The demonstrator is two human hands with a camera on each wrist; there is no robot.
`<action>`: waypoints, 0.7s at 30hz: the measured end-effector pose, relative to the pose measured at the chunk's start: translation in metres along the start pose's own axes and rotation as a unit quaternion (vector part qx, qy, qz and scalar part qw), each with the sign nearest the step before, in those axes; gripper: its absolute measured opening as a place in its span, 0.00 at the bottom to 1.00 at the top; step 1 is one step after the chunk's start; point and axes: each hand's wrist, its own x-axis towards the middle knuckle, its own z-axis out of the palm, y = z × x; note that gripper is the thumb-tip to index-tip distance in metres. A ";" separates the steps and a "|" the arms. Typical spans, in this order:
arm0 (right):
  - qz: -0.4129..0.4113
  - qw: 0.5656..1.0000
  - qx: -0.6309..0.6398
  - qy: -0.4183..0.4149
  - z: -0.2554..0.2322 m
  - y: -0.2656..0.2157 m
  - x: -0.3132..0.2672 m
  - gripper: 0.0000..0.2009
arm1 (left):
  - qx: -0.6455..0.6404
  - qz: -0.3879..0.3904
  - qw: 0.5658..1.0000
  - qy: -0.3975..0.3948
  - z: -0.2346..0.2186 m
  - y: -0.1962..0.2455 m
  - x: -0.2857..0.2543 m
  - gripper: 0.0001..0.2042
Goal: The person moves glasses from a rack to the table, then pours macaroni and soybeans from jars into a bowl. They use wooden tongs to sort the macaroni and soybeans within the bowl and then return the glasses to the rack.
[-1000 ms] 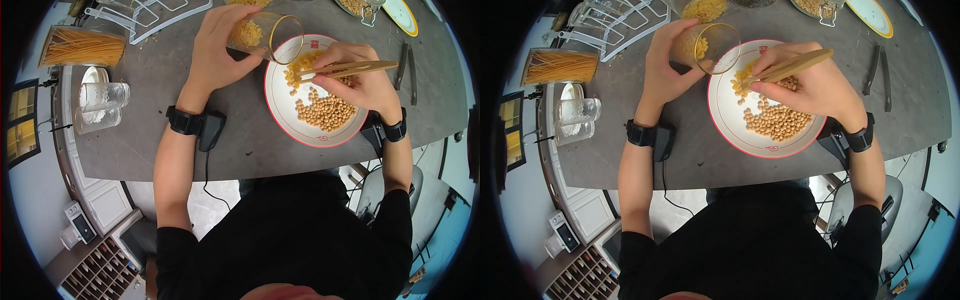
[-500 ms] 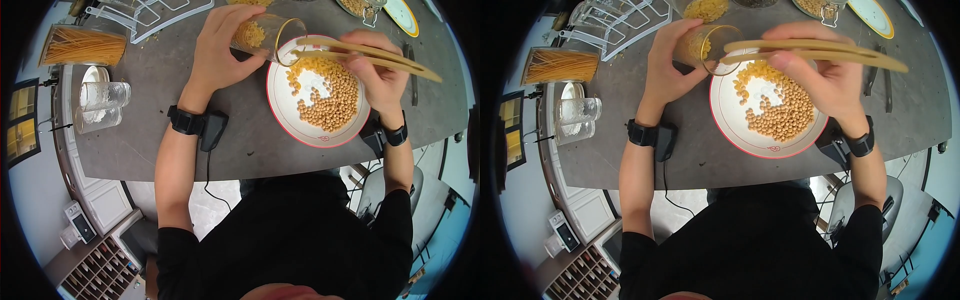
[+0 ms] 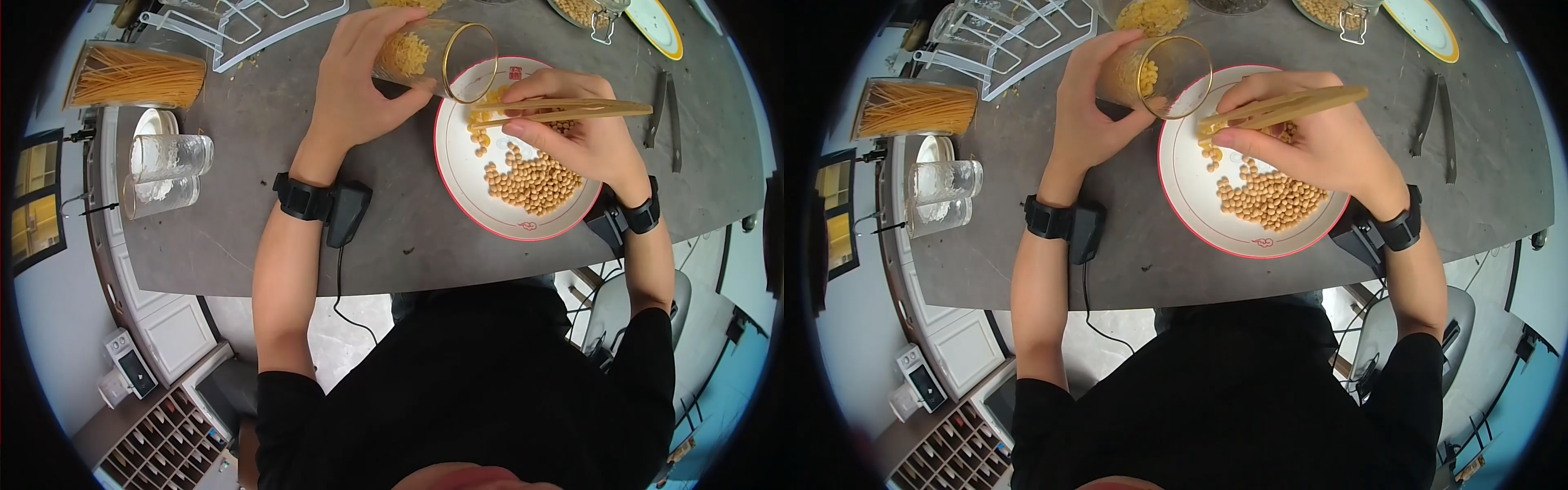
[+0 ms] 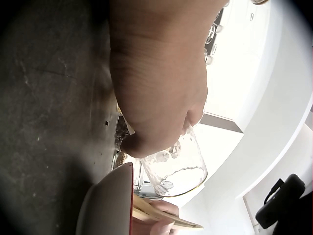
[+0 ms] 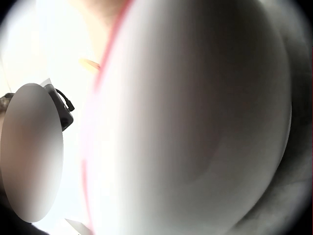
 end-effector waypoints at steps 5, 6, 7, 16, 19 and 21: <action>-0.036 0.999 -0.018 -0.006 0.002 0.000 0.001 0.10 | 0.001 0.003 1.000 0.003 0.001 0.000 0.000 0.36; -0.038 0.999 -0.028 -0.009 0.002 0.000 0.001 0.10 | 0.001 0.005 1.000 0.003 0.001 0.000 0.000 0.36; -0.038 0.999 -0.027 -0.010 0.002 0.000 0.001 0.10 | 0.001 0.006 1.000 0.003 0.000 0.000 0.001 0.36; -0.025 0.999 -0.045 -0.007 0.000 0.001 0.000 0.09 | -0.003 0.002 1.000 0.003 0.001 0.000 0.001 0.36; -0.031 0.999 -0.034 0.001 0.000 0.001 0.000 0.10 | 0.003 0.002 1.000 0.001 0.001 0.001 0.000 0.36; -0.051 0.998 -0.047 -0.002 -0.001 0.002 0.001 0.10 | 0.004 0.002 1.000 0.001 0.001 0.001 0.001 0.36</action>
